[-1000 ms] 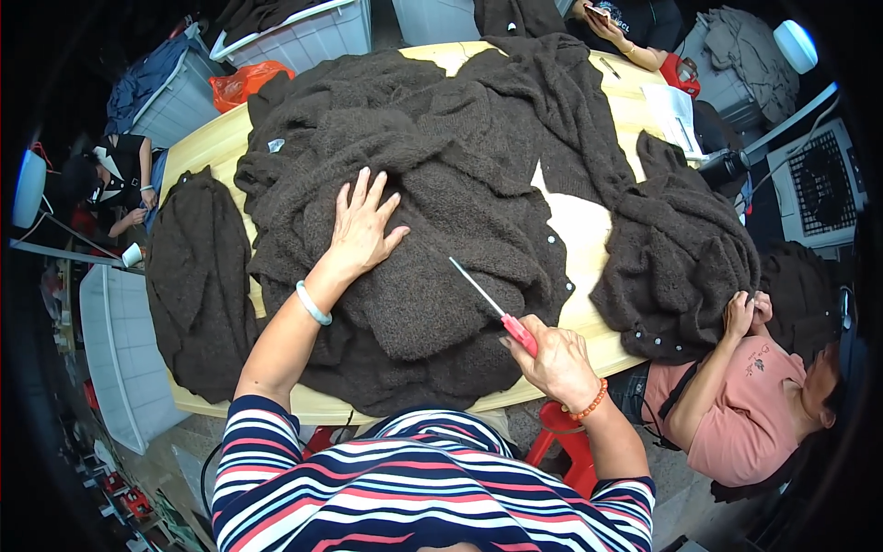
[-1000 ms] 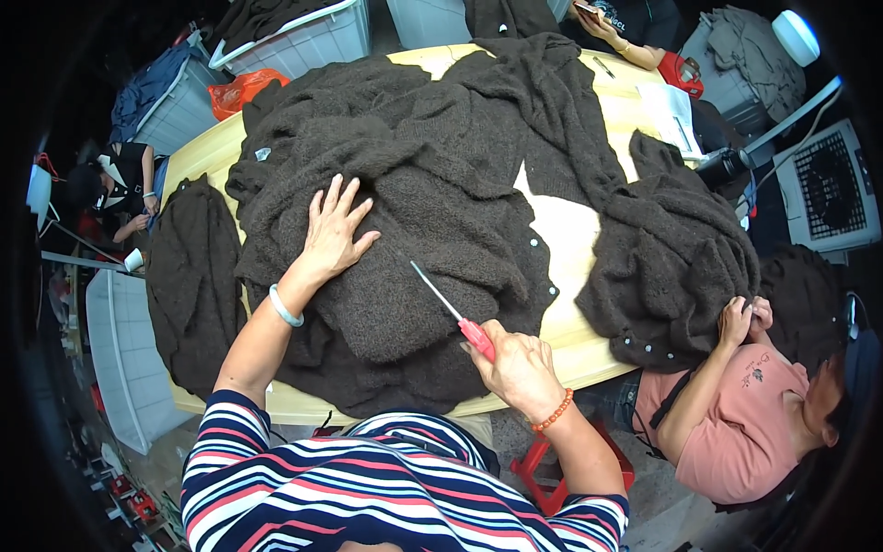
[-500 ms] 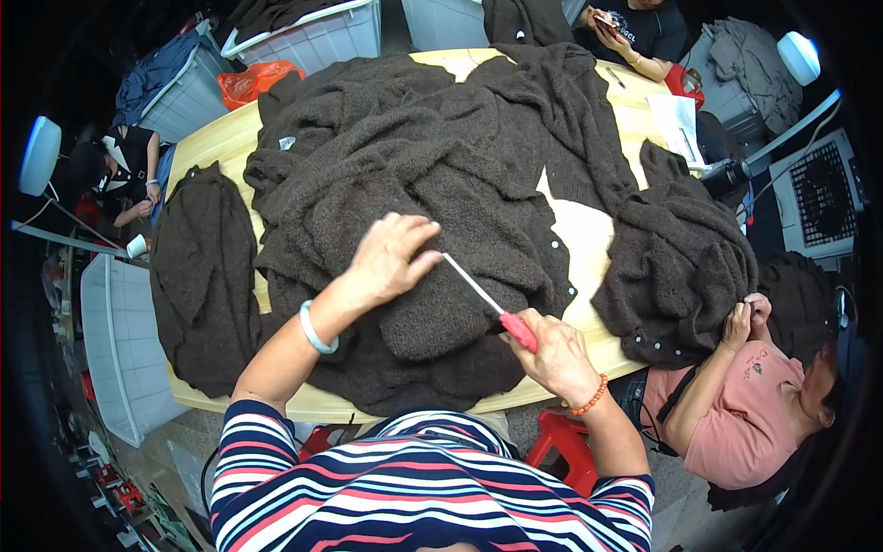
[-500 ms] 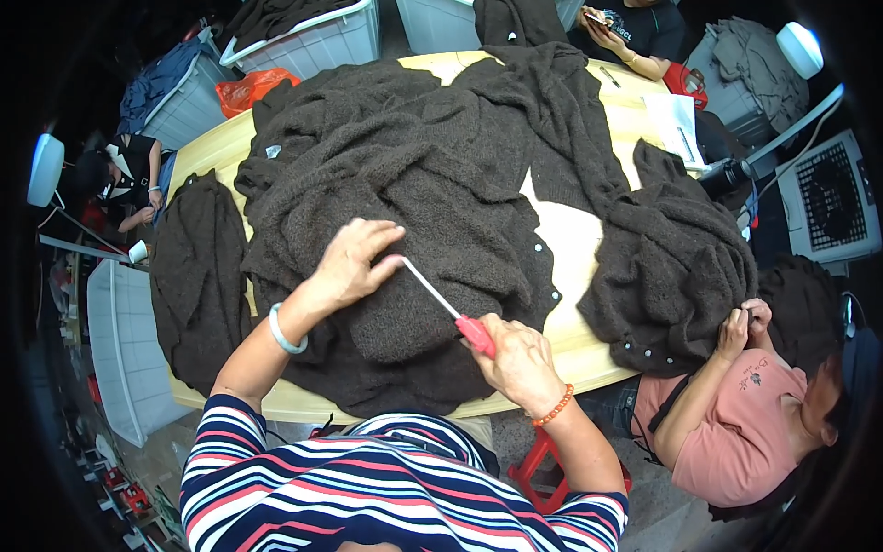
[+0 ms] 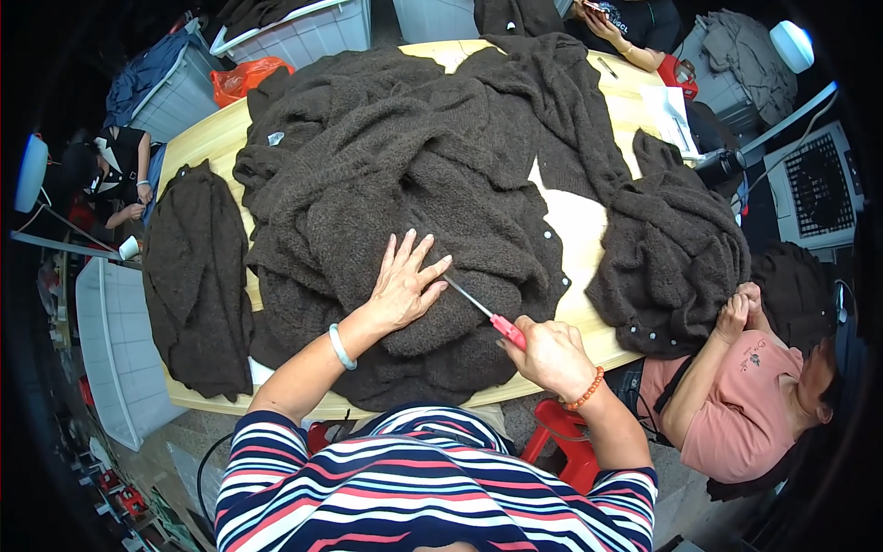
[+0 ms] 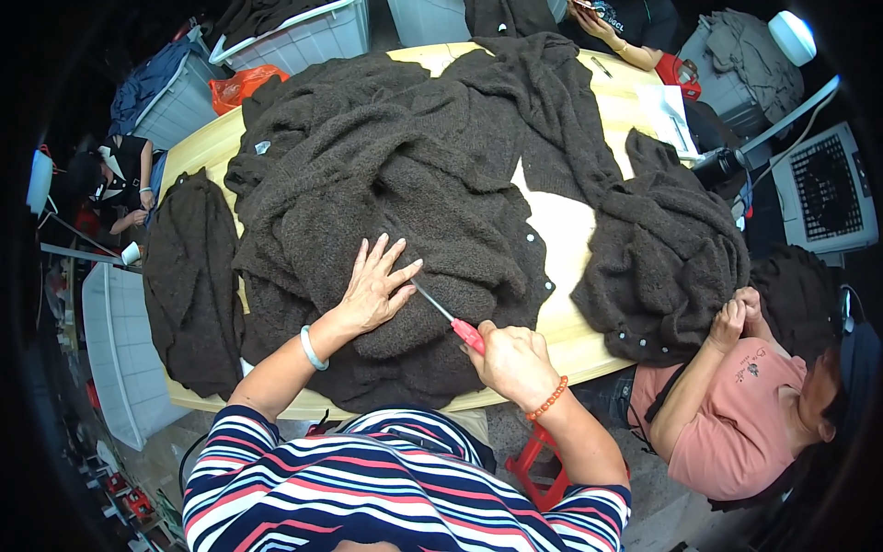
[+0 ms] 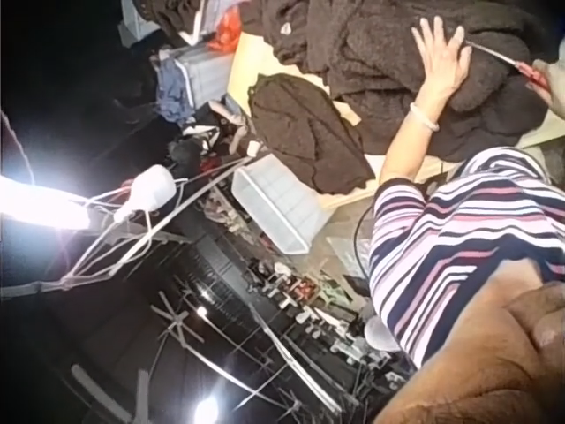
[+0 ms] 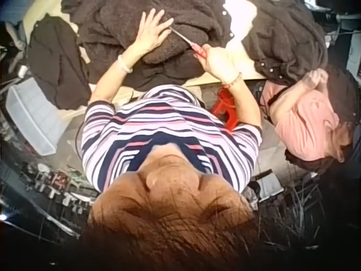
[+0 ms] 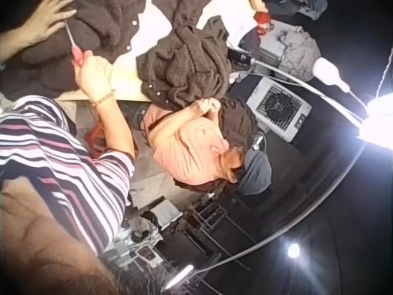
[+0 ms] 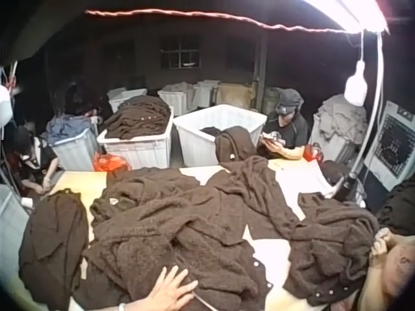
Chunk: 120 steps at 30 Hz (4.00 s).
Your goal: Trimming loose threads from sweaters using scissors.
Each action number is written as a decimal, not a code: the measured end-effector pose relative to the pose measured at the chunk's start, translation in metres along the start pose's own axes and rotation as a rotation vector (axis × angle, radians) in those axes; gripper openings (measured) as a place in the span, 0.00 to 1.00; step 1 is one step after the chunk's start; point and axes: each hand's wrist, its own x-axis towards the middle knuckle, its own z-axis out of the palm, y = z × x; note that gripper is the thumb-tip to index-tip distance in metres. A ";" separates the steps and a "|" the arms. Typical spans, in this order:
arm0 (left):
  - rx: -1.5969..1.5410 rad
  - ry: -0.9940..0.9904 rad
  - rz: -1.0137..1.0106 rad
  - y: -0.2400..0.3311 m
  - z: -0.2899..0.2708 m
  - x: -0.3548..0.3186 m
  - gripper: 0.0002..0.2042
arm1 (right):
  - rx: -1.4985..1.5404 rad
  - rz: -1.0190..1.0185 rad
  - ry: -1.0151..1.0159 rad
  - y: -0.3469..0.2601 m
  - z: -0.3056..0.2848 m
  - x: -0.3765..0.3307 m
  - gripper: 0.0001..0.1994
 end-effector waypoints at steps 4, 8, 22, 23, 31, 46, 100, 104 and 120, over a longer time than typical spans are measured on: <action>0.028 -0.023 0.001 -0.004 0.002 -0.004 0.21 | -0.044 0.014 -0.029 0.011 0.002 -0.009 0.16; 0.042 -0.037 -0.008 -0.002 0.003 -0.002 0.21 | -0.011 0.038 -0.019 0.002 -0.002 0.003 0.14; 0.054 -0.040 -0.005 -0.005 0.004 -0.002 0.21 | 0.023 -0.068 0.084 0.001 0.004 0.036 0.16; 0.040 -0.045 -0.009 -0.005 0.003 -0.002 0.20 | 0.038 -0.073 0.106 -0.005 0.003 0.046 0.15; 0.036 -0.057 -0.006 -0.005 0.002 -0.001 0.20 | 0.067 -0.140 0.128 -0.011 -0.001 0.061 0.14; 0.476 0.246 -0.177 -0.051 -0.084 0.079 0.37 | 0.229 -0.145 0.194 0.023 0.013 0.007 0.11; -0.524 -0.462 -0.144 -0.037 -0.068 0.060 0.14 | 0.137 -0.038 0.160 0.003 -0.002 -0.005 0.10; -0.704 -0.443 -0.353 -0.045 -0.061 0.053 0.08 | 0.117 -0.053 0.018 -0.002 -0.002 -0.016 0.13; -1.110 -0.361 -0.595 -0.038 -0.069 0.034 0.07 | 0.113 -0.030 0.023 -0.011 0.002 -0.015 0.13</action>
